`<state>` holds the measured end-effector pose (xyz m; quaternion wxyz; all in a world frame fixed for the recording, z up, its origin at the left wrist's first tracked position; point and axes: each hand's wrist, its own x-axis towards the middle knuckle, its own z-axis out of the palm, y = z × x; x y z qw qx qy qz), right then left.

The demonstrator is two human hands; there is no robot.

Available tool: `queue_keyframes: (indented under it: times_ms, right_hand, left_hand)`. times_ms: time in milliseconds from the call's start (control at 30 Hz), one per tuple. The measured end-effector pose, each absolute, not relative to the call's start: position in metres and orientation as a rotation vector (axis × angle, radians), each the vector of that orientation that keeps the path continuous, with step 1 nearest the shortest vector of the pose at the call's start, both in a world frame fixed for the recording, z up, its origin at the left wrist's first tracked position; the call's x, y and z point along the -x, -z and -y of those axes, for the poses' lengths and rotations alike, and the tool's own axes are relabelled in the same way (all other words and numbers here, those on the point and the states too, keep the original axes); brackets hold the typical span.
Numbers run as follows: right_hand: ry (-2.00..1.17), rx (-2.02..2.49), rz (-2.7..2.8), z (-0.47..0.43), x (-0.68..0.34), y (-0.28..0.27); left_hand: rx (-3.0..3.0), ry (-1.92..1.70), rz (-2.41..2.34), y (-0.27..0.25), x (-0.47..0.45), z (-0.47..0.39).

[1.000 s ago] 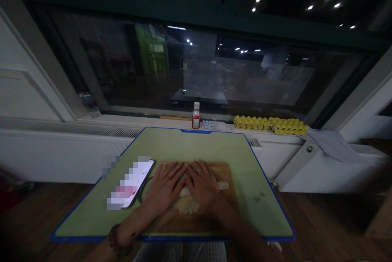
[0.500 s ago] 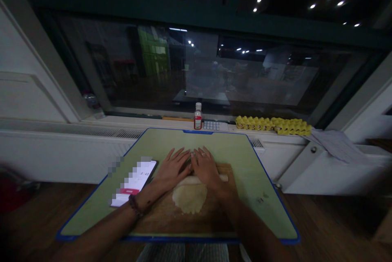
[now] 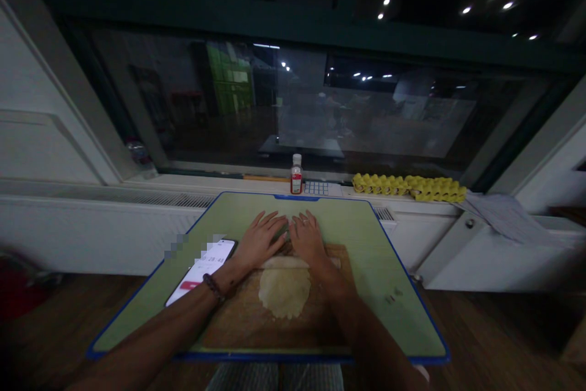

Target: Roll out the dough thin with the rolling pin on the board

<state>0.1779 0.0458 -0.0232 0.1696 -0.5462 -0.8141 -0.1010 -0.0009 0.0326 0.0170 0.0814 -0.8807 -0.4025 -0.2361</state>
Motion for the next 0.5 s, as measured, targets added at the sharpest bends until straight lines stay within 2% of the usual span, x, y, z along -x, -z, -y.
queue_keyframes:
  times_ms: [500]
  right_hand:
    - [0.104, 1.647, 2.327, -0.067, -0.179, 0.037]
  left_hand:
    - [2.636, 0.649, 1.431, -0.004, 0.004, -0.054]
